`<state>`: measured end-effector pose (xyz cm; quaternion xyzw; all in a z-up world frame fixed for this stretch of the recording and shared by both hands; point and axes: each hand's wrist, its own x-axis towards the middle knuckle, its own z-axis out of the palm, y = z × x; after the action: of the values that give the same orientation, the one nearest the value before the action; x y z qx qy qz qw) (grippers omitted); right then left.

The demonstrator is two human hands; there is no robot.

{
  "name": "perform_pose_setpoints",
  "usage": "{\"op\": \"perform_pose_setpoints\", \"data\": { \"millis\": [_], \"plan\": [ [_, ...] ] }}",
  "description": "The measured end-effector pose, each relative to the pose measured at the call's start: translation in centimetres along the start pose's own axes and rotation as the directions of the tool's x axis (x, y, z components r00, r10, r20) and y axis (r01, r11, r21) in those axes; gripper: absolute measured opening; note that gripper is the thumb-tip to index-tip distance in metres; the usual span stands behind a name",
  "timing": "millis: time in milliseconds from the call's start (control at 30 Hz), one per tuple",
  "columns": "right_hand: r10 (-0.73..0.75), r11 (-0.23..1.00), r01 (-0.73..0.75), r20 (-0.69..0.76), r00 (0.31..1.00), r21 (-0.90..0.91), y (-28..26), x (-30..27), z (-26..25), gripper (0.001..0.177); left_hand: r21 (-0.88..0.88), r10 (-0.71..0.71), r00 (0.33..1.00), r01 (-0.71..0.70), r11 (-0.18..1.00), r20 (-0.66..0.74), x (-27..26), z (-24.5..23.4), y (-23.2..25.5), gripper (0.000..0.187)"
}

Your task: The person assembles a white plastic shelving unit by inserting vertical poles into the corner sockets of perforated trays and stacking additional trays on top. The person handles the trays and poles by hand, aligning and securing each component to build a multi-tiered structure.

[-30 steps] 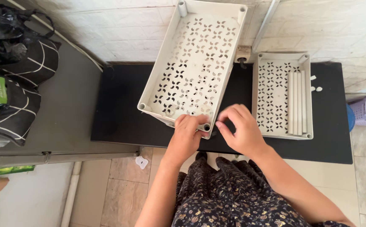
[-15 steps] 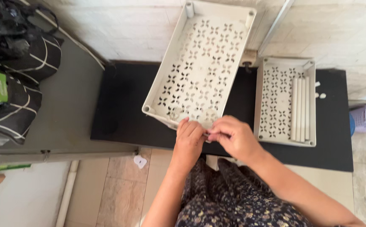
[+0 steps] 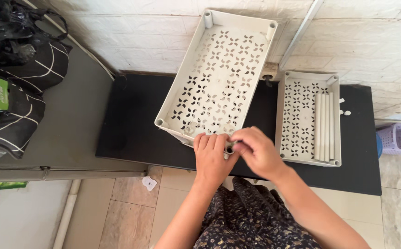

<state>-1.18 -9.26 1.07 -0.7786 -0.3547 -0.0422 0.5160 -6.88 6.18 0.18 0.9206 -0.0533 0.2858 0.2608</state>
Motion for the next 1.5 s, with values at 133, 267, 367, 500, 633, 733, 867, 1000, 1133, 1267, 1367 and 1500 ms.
{"op": "perform_pose_setpoints", "data": {
  "millis": [133,267,367,500,633,733,867,1000,1133,1267,1367,1500],
  "plan": [
    [-0.082,0.977,0.077,-0.017,0.997,-0.198,1.1,2.0,-1.8,0.026,-0.096,0.062,0.998,-0.059,0.994,0.030,-0.5,-0.6,-1.2,0.019],
    [-0.134,0.897,0.117,-0.011,0.991,-0.427,1.7,3.6,-2.7,0.021,-0.222,0.112,0.978,-0.071,0.972,0.177,-0.9,-3.8,-4.2,0.020],
    [-0.136,0.879,0.089,-0.069,0.988,-0.469,2.1,4.1,-3.4,0.020,-0.238,0.141,0.965,-0.087,0.967,0.222,-0.7,-6.8,-7.2,0.018],
    [-0.032,0.873,-0.018,-0.093,0.995,-0.488,2.5,3.6,-4.4,0.018,-0.028,0.017,0.990,-0.014,1.000,0.142,-1.1,-9.9,-10.0,0.021],
    [-0.062,0.889,0.014,-0.089,0.994,-0.458,1.8,2.4,-3.6,0.024,0.244,-0.154,0.985,0.170,0.955,-0.083,-1.0,-9.6,-10.5,0.035],
    [-0.067,0.883,0.002,-0.121,0.990,-0.470,1.0,1.3,-3.5,0.025,0.184,-0.068,0.997,0.074,0.980,-0.041,0.0,-7.9,-9.7,0.047],
    [-0.026,0.820,-0.111,-0.230,0.973,-0.562,1.1,1.2,-5.1,0.014,-0.041,0.084,0.991,-0.080,0.996,0.104,1.3,-2.9,-5.9,0.048],
    [-0.019,0.826,-0.138,-0.272,0.962,-0.546,0.9,0.7,-5.6,0.014,-0.079,0.168,0.980,-0.160,0.984,0.105,2.4,1.2,-3.0,0.041],
    [-0.035,0.843,-0.137,-0.307,0.951,-0.519,0.4,-0.1,-4.7,0.015,-0.141,0.169,0.982,-0.155,0.978,0.090,3.6,1.5,-3.1,0.031],
    [-0.057,0.857,-0.099,-0.283,0.957,-0.506,1.1,-1.2,-4.3,0.017,-0.156,0.171,0.980,-0.154,0.976,0.102,4.5,0.4,-3.5,0.028],
    [0.156,0.975,-0.204,-0.395,0.905,-0.083,2.7,-3.1,-4.5,0.026,-0.149,0.170,0.981,-0.155,0.977,0.097,5.1,0.0,-2.9,0.032],
    [0.308,0.928,-0.372,-0.532,0.789,-0.014,6.6,-4.6,-4.5,0.025,-0.212,0.227,0.962,-0.193,0.958,0.150,5.6,1.3,-0.3,0.040]
  ]
}}
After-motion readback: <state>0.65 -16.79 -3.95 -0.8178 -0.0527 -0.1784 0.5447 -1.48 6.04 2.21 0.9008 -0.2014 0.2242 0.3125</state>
